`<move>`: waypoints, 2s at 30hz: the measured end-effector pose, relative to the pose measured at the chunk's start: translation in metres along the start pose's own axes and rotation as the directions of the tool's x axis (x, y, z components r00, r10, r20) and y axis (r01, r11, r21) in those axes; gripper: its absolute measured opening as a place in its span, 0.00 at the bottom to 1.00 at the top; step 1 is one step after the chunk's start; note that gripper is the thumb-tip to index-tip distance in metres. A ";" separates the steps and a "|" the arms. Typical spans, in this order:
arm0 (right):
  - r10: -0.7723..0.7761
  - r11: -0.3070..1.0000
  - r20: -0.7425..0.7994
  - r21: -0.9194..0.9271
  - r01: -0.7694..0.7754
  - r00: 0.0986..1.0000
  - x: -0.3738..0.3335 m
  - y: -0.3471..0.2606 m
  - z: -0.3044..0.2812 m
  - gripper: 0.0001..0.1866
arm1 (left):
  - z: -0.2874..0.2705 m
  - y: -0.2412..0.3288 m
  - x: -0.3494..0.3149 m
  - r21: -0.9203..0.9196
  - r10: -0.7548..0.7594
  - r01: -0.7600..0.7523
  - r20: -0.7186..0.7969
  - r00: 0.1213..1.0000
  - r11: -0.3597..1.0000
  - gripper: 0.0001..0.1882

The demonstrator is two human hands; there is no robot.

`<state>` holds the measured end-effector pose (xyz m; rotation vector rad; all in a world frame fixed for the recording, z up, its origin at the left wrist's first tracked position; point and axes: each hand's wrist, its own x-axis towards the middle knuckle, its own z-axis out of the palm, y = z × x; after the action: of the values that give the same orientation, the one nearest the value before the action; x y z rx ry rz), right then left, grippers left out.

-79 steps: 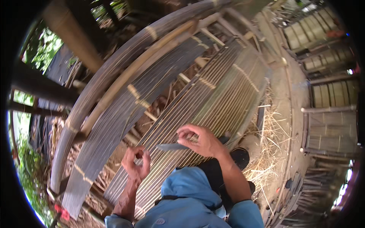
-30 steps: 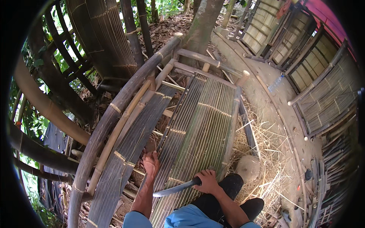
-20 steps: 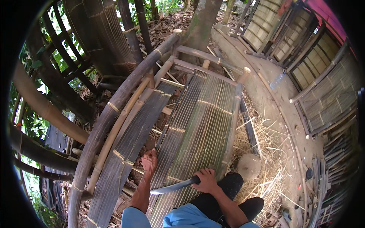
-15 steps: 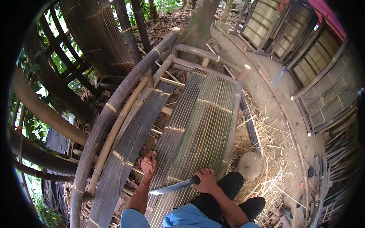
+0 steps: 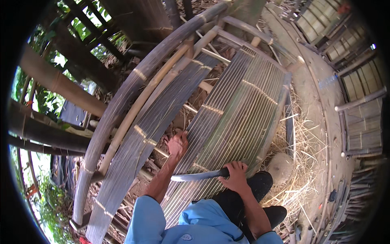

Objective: The person shaves thin strips of bamboo using a knife, holding the bamboo piece against a wooden block on the ground.

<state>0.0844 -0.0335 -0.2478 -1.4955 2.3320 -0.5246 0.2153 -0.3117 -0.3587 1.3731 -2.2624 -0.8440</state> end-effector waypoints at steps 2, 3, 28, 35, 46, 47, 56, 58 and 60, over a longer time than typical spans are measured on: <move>-0.002 1.000 0.000 -0.003 0.002 1.000 0.003 0.000 0.000 0.28 | -0.006 0.013 -0.001 -0.072 -0.127 0.130 0.046 0.991 0.989 0.18; -0.024 0.999 0.008 -0.036 0.024 1.000 0.005 0.001 -0.001 0.28 | -0.006 0.015 -0.001 -0.073 -0.112 0.115 0.038 0.993 0.991 0.19; 0.482 0.872 -0.405 0.313 -0.377 0.777 -0.170 0.049 -0.129 0.19 | -0.106 -0.002 0.020 0.481 0.364 -0.426 0.222 0.904 0.766 0.28; 0.718 0.602 -0.284 0.711 -0.363 0.635 -0.204 0.072 -0.095 0.20 | -0.173 0.139 0.011 0.072 0.373 -0.411 0.304 0.877 0.909 0.17; 0.852 0.452 -0.276 0.816 -0.360 0.445 -0.268 0.083 -0.074 0.23 | -0.157 0.541 0.002 -0.337 0.706 -0.623 0.409 0.578 0.706 0.24; 0.854 0.468 -0.313 0.810 -0.352 0.415 -0.276 0.080 -0.078 0.24 | -0.151 0.576 -0.021 -0.325 0.803 -0.752 0.405 0.437 0.573 0.25; 0.914 0.406 -0.372 0.822 -0.400 0.163 -0.323 0.099 -0.067 0.26 | -0.093 0.763 -0.301 0.194 0.628 -0.605 0.092 -0.772 -0.772 0.16; 0.908 0.417 -0.394 0.811 -0.410 0.142 -0.328 0.095 -0.071 0.24 | -0.129 0.770 -0.346 0.183 0.589 -0.573 0.042 -0.807 -0.799 0.15; 0.915 0.400 -0.384 0.823 -0.403 0.123 -0.331 0.095 -0.070 0.22 | -0.182 0.763 -0.366 0.112 0.688 -0.699 -0.124 -0.715 -0.706 0.14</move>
<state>0.1096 0.3145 -0.2073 0.4848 2.6987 -1.6718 -0.0223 0.2236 0.2784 -1.3539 -1.8158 0.1564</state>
